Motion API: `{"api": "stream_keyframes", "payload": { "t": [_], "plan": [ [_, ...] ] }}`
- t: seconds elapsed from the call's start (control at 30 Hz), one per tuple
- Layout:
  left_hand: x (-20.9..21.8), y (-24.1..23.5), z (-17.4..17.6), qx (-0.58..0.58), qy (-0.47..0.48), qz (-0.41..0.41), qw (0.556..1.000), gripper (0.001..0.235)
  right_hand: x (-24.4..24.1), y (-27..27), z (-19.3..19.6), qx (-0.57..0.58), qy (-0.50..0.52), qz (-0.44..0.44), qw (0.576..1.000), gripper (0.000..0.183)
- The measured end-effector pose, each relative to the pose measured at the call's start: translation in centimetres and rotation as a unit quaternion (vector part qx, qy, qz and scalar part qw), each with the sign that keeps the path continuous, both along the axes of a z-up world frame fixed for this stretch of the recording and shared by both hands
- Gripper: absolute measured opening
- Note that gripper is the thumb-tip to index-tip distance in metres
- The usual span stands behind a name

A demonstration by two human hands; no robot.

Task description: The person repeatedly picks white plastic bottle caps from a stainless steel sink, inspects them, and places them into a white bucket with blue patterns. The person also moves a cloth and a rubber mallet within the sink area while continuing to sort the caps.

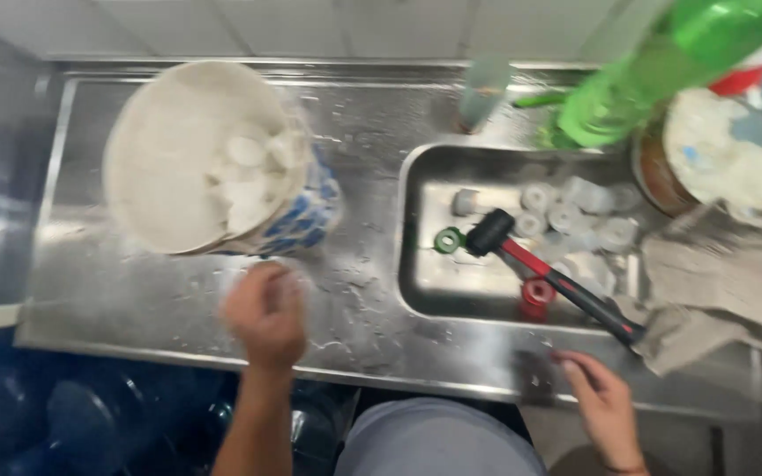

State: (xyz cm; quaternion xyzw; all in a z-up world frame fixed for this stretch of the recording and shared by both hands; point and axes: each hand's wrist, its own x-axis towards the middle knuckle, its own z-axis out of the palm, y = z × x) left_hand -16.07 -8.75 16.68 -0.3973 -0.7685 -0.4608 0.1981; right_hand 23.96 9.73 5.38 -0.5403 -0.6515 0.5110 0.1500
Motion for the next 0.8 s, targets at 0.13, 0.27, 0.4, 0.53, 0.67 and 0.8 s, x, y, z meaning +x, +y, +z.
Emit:
{"api": "stream_keyframes", "payload": {
  "t": [0.13,0.27,0.4,0.53,0.67,0.8],
  "plan": [
    [6.5,9.9,-10.9,-0.236,-0.199,-0.15,0.939,0.016,-0.8,0.6,1.5,-0.031,0.034,0.097,0.994,0.024],
    [9.2,17.3,-19.3,-0.407,-0.221,-0.153,0.873,0.03,0.1,2.5,3.5,-0.016,0.048,0.182,0.982,0.025],
    [5.7,24.2,-25.1,-0.504,-0.224,-0.092,0.829,0.077,4.7,5.7,2.5,0.041,-0.009,0.177,0.983,0.024],
    [3.6,28.3,-30.1,-0.569,-0.06,-0.113,0.812,0.066,7.9,8.9,2.9,0.064,-0.044,0.124,0.989,0.023],
    [3.0,27.9,-28.2,-0.566,-0.086,-0.09,0.815,0.056,8.1,14.2,5.1,0.122,0.009,0.096,0.988,0.022],
    [7.3,23.0,-18.0,-0.436,-0.199,-0.08,0.874,0.067,5.8,24.5,5.4,0.269,-0.023,0.054,0.961,0.016]
  ]
}}
